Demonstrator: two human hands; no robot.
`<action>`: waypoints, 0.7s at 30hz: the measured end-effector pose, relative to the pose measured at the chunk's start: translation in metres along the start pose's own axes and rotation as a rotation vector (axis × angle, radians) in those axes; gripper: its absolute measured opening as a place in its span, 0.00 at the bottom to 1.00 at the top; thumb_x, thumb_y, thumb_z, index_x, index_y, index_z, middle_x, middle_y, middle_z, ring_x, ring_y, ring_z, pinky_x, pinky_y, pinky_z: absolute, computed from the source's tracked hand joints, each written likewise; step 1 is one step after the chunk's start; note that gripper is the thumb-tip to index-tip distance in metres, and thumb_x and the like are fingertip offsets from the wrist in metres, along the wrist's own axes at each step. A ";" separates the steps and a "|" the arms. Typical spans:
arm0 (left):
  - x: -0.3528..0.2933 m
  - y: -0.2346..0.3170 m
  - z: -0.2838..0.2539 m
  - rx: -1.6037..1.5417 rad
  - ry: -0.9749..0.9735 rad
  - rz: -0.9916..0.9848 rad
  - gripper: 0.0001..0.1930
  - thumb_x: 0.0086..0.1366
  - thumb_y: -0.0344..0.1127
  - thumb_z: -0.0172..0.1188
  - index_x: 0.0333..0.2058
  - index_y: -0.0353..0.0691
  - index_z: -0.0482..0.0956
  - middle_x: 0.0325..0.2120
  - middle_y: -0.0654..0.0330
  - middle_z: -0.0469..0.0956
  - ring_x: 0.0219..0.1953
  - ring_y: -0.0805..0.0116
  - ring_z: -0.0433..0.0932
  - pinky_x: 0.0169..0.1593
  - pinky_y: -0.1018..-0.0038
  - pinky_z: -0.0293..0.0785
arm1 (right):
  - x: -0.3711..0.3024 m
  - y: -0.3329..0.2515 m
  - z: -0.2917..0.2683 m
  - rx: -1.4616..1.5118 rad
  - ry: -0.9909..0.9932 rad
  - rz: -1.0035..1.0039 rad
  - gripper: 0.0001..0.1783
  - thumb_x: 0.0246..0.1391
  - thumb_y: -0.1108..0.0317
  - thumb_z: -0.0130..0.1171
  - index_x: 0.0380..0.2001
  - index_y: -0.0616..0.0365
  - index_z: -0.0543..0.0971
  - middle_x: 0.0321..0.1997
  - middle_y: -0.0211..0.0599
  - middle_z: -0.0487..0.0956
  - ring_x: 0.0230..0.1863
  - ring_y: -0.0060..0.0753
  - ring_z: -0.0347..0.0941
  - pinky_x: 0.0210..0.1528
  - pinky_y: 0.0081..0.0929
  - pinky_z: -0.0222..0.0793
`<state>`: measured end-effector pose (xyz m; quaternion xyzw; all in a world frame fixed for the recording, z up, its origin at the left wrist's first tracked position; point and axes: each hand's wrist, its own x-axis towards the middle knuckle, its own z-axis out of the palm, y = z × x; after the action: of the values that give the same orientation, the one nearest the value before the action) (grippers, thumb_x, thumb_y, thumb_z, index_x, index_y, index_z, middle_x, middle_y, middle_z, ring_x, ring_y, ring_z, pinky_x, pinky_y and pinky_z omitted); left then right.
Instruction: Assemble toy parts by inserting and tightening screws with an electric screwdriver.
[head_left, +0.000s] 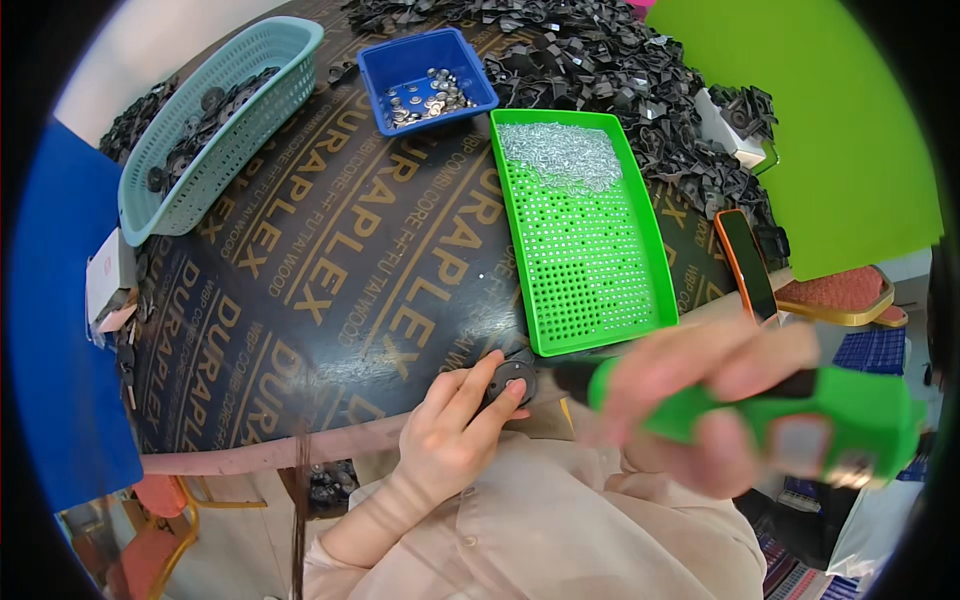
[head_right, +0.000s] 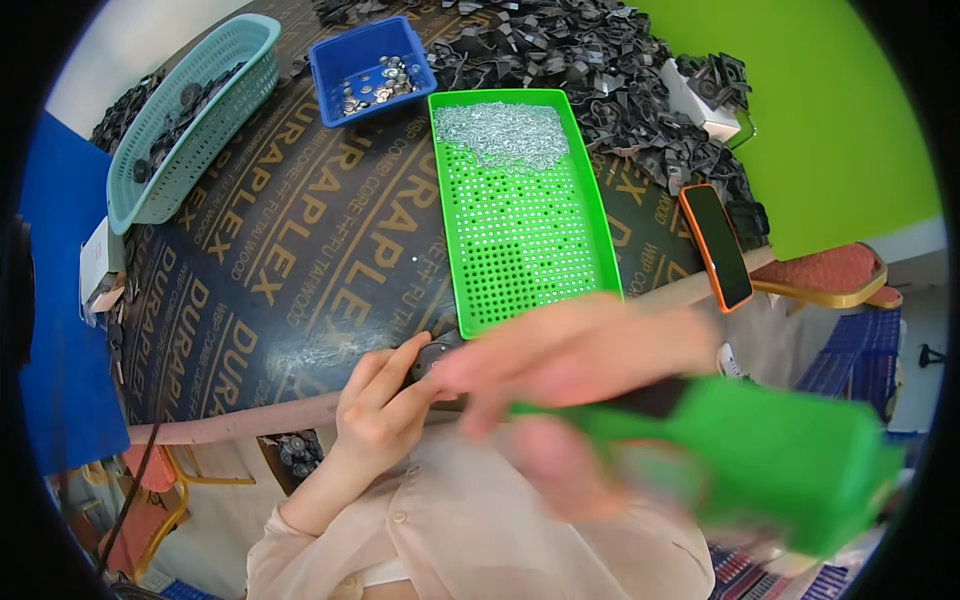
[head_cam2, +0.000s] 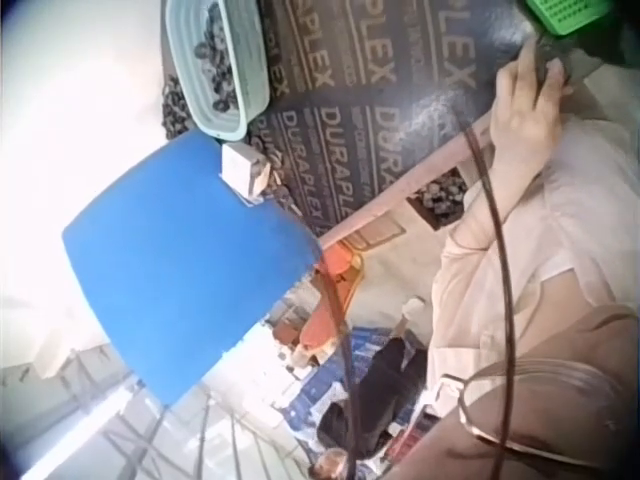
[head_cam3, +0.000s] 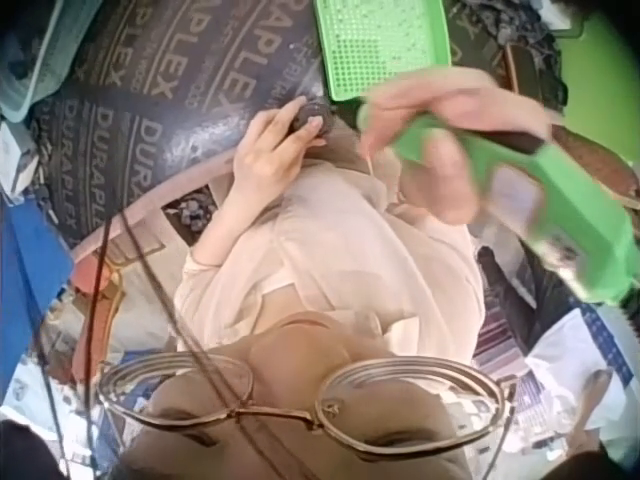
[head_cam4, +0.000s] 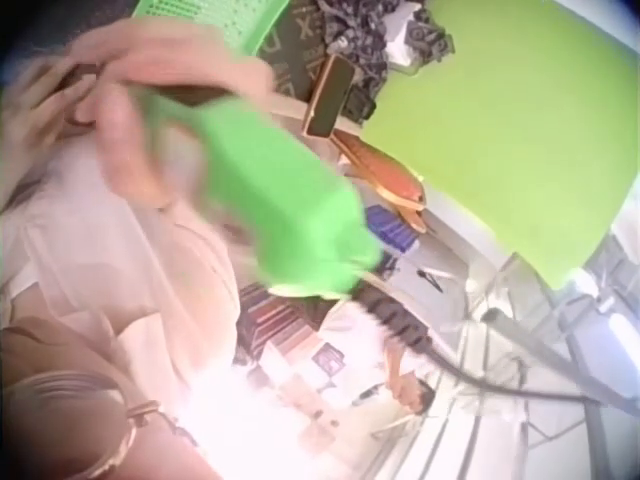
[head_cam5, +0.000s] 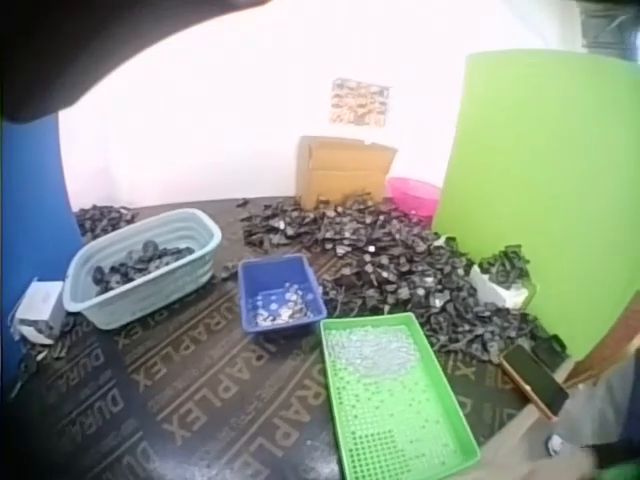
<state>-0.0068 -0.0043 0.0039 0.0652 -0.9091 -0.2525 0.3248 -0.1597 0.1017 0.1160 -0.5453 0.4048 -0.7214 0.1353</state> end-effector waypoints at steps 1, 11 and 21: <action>0.000 0.000 0.001 -0.011 0.020 0.007 0.18 0.42 0.28 0.69 0.37 0.38 0.81 0.43 0.52 0.77 0.33 0.62 0.75 0.33 0.75 0.76 | 0.001 -0.006 -0.006 -0.018 0.006 -0.002 0.11 0.54 0.76 0.48 0.42 0.64 0.63 0.34 0.58 0.74 0.15 0.39 0.71 0.18 0.30 0.70; -0.003 0.000 0.004 0.019 0.045 -0.020 0.17 0.39 0.29 0.70 0.33 0.39 0.83 0.41 0.51 0.79 0.31 0.63 0.75 0.32 0.76 0.75 | -0.008 0.013 -0.038 -0.141 0.348 -0.058 0.10 0.52 0.78 0.48 0.38 0.68 0.64 0.34 0.63 0.75 0.12 0.34 0.70 0.17 0.24 0.66; -0.002 0.000 0.003 0.018 0.035 -0.029 0.17 0.39 0.28 0.70 0.33 0.39 0.84 0.40 0.51 0.79 0.32 0.63 0.76 0.31 0.76 0.75 | -0.009 0.014 -0.032 -0.229 0.374 0.016 0.09 0.50 0.77 0.41 0.37 0.67 0.62 0.31 0.60 0.73 0.10 0.35 0.67 0.14 0.27 0.69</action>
<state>-0.0075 -0.0027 0.0006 0.0854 -0.9045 -0.2479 0.3363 -0.1882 0.1122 0.0972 -0.4107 0.5062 -0.7583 0.0007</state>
